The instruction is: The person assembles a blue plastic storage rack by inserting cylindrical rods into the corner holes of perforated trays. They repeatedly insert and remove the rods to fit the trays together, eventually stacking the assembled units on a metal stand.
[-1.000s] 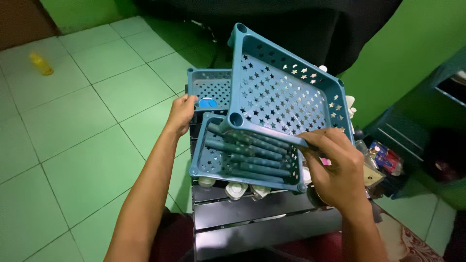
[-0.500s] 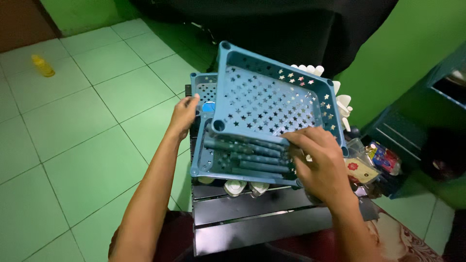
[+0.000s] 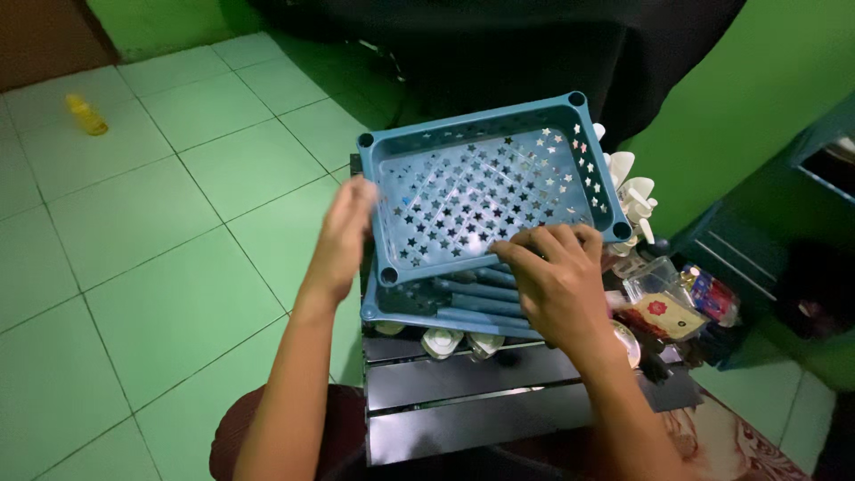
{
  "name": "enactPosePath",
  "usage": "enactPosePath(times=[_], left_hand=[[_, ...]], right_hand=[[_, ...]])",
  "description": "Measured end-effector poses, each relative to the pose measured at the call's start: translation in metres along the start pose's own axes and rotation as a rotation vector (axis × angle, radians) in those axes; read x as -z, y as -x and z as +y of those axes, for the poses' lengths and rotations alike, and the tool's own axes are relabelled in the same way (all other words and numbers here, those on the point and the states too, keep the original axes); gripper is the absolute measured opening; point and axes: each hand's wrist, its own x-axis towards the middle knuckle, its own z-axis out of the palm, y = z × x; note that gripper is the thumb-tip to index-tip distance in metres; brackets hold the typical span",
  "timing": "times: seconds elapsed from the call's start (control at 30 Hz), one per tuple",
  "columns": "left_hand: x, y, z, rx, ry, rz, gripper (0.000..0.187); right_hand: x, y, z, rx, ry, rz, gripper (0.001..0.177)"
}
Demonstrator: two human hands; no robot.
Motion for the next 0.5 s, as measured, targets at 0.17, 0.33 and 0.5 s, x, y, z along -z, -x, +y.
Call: enactPosePath(times=[0.17, 0.33, 0.5], left_hand=[[-0.017, 0.015, 0.007, -0.109, 0.123, -0.156, 0.054], [-0.011, 0.013, 0.011, -0.095, 0.113, -0.029, 0.049], [-0.002, 0.011, 0.017, -0.007, 0.267, 0.014, 0.046]], right_hand=[[-0.011, -0.003, -0.005, -0.033, 0.014, 0.074, 0.026], [-0.011, -0.001, -0.008, -0.071, -0.039, 0.231, 0.040], [-0.011, 0.019, 0.001, -0.539, -0.621, 0.424, 0.049]])
